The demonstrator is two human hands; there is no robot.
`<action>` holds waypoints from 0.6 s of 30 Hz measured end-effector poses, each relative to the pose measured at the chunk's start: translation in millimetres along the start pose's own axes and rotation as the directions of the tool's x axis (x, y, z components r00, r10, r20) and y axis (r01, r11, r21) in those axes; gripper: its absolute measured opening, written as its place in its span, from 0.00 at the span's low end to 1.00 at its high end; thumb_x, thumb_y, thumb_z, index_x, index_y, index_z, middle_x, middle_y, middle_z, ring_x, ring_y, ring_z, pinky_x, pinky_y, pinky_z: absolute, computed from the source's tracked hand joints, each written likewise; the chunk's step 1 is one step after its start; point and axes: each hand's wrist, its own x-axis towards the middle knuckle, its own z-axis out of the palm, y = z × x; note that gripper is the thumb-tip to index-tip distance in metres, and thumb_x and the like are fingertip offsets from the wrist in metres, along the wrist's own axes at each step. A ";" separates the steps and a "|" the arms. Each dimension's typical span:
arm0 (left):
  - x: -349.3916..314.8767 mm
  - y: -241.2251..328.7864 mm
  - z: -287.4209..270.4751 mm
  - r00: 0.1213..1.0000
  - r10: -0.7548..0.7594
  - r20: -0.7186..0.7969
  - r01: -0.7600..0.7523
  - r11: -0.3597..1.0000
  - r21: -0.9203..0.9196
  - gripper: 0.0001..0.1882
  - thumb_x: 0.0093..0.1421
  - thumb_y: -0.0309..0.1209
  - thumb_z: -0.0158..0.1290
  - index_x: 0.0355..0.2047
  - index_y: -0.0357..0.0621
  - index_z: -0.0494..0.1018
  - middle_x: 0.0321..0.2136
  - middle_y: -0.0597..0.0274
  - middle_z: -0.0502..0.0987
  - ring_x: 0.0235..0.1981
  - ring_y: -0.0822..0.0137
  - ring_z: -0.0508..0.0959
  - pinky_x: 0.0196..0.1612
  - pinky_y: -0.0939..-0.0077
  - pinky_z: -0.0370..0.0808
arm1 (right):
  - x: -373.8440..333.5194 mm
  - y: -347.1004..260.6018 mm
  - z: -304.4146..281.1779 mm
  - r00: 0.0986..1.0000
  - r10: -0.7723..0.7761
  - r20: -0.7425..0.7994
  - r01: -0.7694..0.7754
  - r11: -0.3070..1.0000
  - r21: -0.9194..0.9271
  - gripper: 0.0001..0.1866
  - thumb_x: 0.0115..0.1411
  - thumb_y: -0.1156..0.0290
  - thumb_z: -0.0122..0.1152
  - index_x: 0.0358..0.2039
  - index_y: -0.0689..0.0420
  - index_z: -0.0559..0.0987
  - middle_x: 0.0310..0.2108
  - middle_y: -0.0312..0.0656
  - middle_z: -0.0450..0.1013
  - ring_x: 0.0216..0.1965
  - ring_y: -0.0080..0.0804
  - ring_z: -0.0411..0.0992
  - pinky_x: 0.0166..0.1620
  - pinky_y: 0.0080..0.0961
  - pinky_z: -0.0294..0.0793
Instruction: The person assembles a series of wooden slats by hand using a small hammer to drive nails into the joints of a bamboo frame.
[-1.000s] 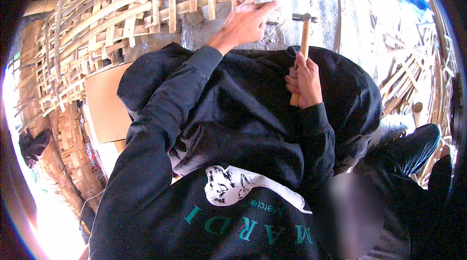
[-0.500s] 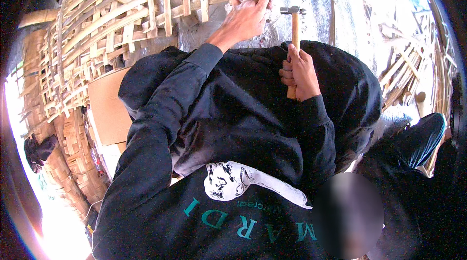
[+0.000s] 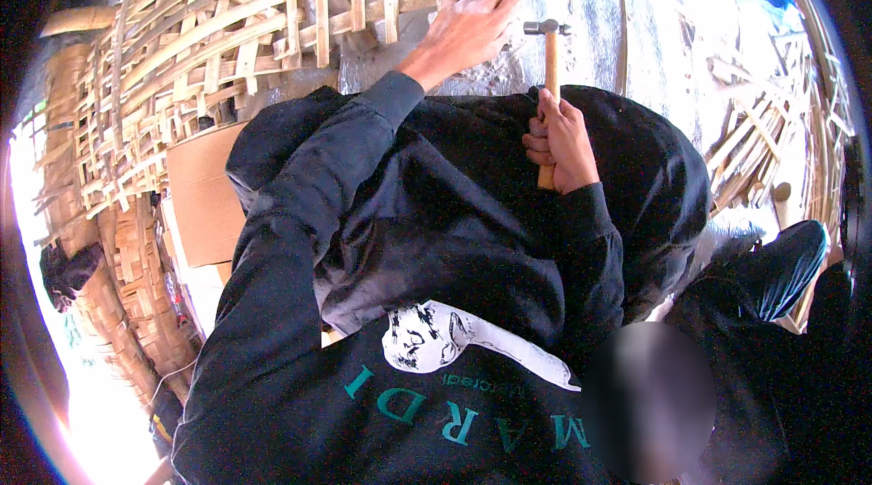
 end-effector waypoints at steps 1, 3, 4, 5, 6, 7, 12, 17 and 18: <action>3.5 -4.9 0.4 0.997 0.076 0.009 -0.076 0.997 0.001 0.18 0.60 0.31 0.58 0.49 0.43 0.71 0.44 0.56 0.78 0.52 0.55 0.77 0.56 0.57 0.73 | 1.8 0.3 -0.7 1.000 -0.002 0.006 0.002 1.000 -0.001 0.18 0.76 0.54 0.52 0.31 0.50 0.63 0.19 0.27 0.53 0.14 0.15 0.51 0.15 0.17 0.47; 11.7 -11.6 -0.2 0.988 0.152 0.019 -0.152 0.988 0.002 0.17 0.59 0.31 0.58 0.49 0.44 0.72 0.44 0.56 0.78 0.51 0.56 0.78 0.56 0.58 0.75 | 5.2 3.2 -4.3 0.998 -0.024 0.057 0.025 0.999 -0.019 0.18 0.77 0.54 0.51 0.31 0.50 0.63 0.19 0.26 0.53 0.15 0.15 0.51 0.15 0.18 0.48; 17.2 -14.3 -1.5 0.972 0.231 0.052 -0.232 0.973 0.012 0.18 0.59 0.30 0.57 0.49 0.43 0.72 0.45 0.56 0.78 0.51 0.55 0.78 0.55 0.59 0.76 | 8.0 5.5 -8.0 0.998 -0.023 0.058 0.024 1.000 -0.019 0.18 0.77 0.54 0.51 0.31 0.50 0.63 0.19 0.26 0.53 0.15 0.15 0.51 0.15 0.18 0.48; 22.1 -16.4 -3.0 0.948 0.308 0.085 -0.310 0.950 0.019 0.19 0.59 0.29 0.56 0.50 0.42 0.71 0.46 0.55 0.78 0.51 0.55 0.79 0.54 0.60 0.78 | 11.7 7.7 -12.3 0.995 -0.044 0.091 0.048 0.998 -0.045 0.18 0.76 0.53 0.51 0.32 0.50 0.64 0.19 0.27 0.56 0.15 0.17 0.55 0.15 0.19 0.51; 25.3 -20.2 -7.3 0.947 0.307 0.090 -0.310 0.950 0.023 0.19 0.59 0.29 0.56 0.50 0.42 0.71 0.46 0.55 0.78 0.51 0.55 0.79 0.54 0.60 0.78 | 11.8 6.9 -13.3 0.990 -0.064 0.129 0.073 0.995 -0.069 0.18 0.76 0.53 0.52 0.33 0.51 0.66 0.20 0.28 0.59 0.15 0.19 0.59 0.15 0.21 0.55; 28.0 -23.9 -12.2 0.914 0.357 0.193 -0.367 0.930 0.022 0.19 0.59 0.28 0.55 0.50 0.41 0.71 0.47 0.55 0.77 0.51 0.54 0.80 0.53 0.60 0.79 | 10.2 5.9 -14.7 0.989 -0.063 0.134 0.073 0.995 -0.066 0.18 0.76 0.53 0.52 0.33 0.51 0.66 0.20 0.28 0.59 0.15 0.19 0.59 0.15 0.21 0.55; 38.2 -28.7 -23.8 0.792 0.435 0.428 -0.481 0.877 -0.001 0.18 0.59 0.28 0.54 0.50 0.41 0.71 0.48 0.55 0.76 0.50 0.53 0.80 0.49 0.62 0.81 | -0.5 -7.8 -8.3 0.979 -0.018 0.205 -0.022 0.981 0.192 0.16 0.77 0.57 0.50 0.32 0.50 0.63 0.19 0.27 0.54 0.14 0.14 0.50 0.15 0.18 0.46; 34.8 -26.2 -17.5 0.812 0.466 0.351 -0.520 0.851 0.074 0.15 0.63 0.29 0.53 0.50 0.40 0.71 0.47 0.54 0.76 0.49 0.52 0.81 0.49 0.64 0.82 | -2.4 -11.1 -15.1 0.973 -0.031 0.229 -0.030 0.966 0.258 0.17 0.77 0.58 0.49 0.32 0.50 0.62 0.20 0.29 0.55 0.15 0.14 0.50 0.15 0.17 0.45; 33.1 -27.2 -13.9 0.811 0.467 0.353 -0.522 0.850 0.075 0.15 0.63 0.29 0.53 0.50 0.40 0.71 0.47 0.54 0.76 0.49 0.52 0.81 0.49 0.64 0.82 | -2.4 -12.1 -15.7 0.970 -0.045 0.238 -0.020 0.964 0.265 0.17 0.77 0.58 0.49 0.31 0.50 0.62 0.20 0.29 0.55 0.15 0.14 0.50 0.15 0.17 0.45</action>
